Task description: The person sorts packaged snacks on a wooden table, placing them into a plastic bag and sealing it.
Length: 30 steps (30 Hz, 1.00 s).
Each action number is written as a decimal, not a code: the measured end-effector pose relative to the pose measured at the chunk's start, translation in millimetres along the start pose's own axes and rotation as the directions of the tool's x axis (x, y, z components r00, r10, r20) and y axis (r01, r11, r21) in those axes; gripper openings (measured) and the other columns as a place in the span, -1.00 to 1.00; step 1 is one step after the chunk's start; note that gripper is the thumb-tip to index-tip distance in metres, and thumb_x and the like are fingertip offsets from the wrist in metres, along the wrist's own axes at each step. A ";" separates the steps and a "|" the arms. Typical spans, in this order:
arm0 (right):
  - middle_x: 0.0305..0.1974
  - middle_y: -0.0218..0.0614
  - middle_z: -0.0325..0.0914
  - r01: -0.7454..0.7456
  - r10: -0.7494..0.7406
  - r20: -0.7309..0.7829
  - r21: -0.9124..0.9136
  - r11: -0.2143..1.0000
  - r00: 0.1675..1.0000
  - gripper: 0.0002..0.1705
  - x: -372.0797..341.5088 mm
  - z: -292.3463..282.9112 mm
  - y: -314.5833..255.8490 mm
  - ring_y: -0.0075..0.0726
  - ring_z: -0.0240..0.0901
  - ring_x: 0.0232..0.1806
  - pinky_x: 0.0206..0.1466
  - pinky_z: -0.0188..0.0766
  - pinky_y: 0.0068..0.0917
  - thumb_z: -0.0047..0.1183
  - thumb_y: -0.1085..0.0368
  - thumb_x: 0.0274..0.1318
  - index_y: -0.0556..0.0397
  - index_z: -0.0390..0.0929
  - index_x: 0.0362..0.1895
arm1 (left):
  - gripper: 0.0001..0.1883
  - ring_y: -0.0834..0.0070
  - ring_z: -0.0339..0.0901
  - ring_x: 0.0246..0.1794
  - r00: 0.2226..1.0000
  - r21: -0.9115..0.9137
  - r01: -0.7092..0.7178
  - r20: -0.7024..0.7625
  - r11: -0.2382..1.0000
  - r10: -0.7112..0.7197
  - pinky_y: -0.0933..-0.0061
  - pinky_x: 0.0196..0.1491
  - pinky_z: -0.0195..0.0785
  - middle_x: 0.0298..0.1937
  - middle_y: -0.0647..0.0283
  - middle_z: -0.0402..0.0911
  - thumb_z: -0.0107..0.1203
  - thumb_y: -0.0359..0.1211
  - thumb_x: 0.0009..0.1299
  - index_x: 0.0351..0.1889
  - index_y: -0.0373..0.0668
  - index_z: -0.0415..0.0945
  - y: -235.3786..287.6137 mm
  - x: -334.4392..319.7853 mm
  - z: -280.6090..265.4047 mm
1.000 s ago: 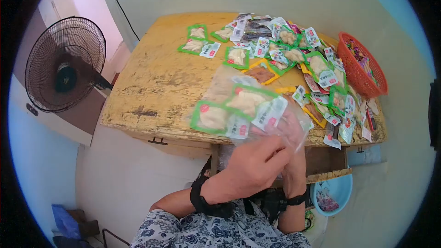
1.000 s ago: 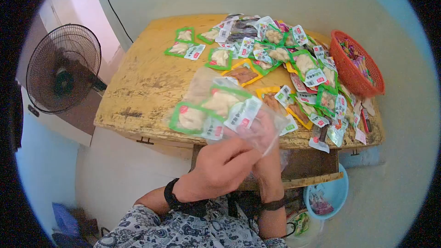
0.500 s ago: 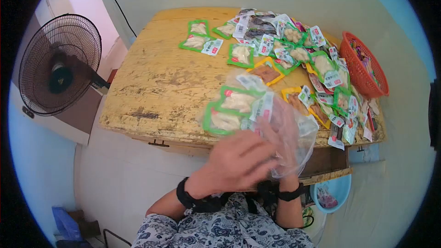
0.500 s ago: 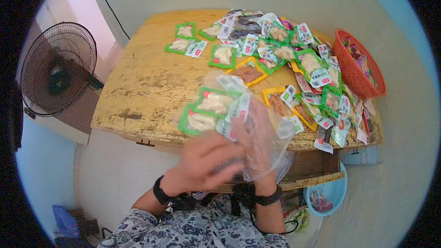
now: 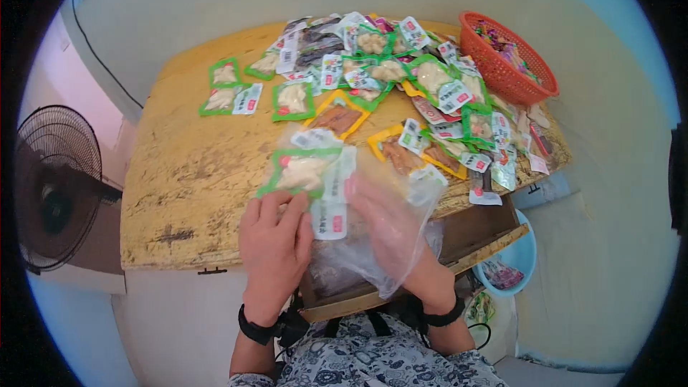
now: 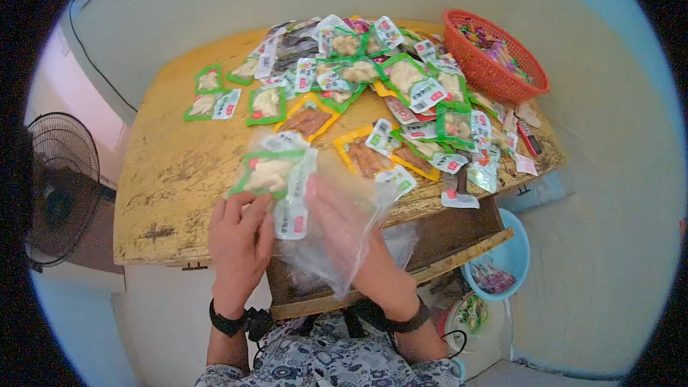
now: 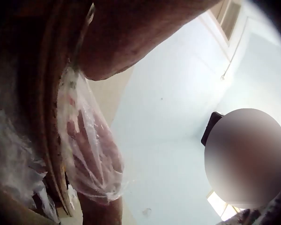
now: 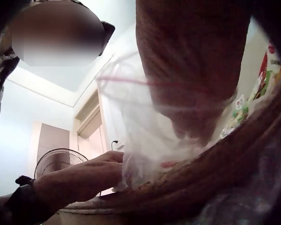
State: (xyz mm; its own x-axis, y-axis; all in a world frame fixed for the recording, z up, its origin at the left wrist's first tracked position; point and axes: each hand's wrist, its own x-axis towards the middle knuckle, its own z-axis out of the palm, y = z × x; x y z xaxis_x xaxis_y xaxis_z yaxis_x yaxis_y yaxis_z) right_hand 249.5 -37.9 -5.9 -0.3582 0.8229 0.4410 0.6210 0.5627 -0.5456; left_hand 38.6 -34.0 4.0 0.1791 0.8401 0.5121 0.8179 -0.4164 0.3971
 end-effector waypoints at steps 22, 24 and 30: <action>0.17 -0.09 0.55 -0.429 0.265 -0.402 -0.402 0.809 0.876 -0.65 -36.3 -114.2 87.7 0.03 0.62 -0.02 0.01 0.54 -0.20 0.09 0.52 0.17 0.07 0.60 0.06 | -0.68 0.20 0.42 -0.15 0.998 0.042 -0.007 -0.054 0.999 0.009 0.21 -0.11 0.34 -0.15 0.10 0.48 0.17 -0.47 0.36 0.08 -0.24 0.64 4.7 -1.8 13.1; 0.12 -0.07 0.60 -0.391 0.233 -0.436 -0.319 0.863 0.869 -0.70 -35.3 -111.7 89.0 0.04 0.62 0.03 0.07 0.53 -0.20 0.08 0.53 0.18 0.10 0.63 0.01 | -0.67 0.19 0.42 -0.19 0.997 0.032 -0.022 -0.077 0.999 0.025 0.21 -0.14 0.32 -0.15 0.10 0.50 0.20 -0.47 0.33 0.07 -0.23 0.64 2.7 -2.6 13.0; 0.10 -0.03 0.64 -0.286 0.244 -0.569 0.017 0.958 0.785 -0.74 -58.3 -93.8 62.6 0.00 0.60 0.15 0.24 0.48 -0.17 0.07 0.54 0.21 0.12 0.65 -0.02 | -0.61 0.19 0.43 -0.16 0.995 -0.018 -0.033 -0.094 0.999 0.031 0.22 -0.11 0.34 -0.11 0.11 0.50 0.22 -0.46 0.33 0.15 -0.20 0.61 1.1 -4.6 10.9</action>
State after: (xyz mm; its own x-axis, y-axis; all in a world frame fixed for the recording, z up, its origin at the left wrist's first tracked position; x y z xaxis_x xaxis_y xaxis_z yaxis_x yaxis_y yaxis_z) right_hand 374.6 -58.0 1.1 0.2668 0.7390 0.6186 0.6857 0.3054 -0.6607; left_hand 44.6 -34.6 -6.2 0.1523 0.7902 0.5936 0.8015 -0.4502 0.3936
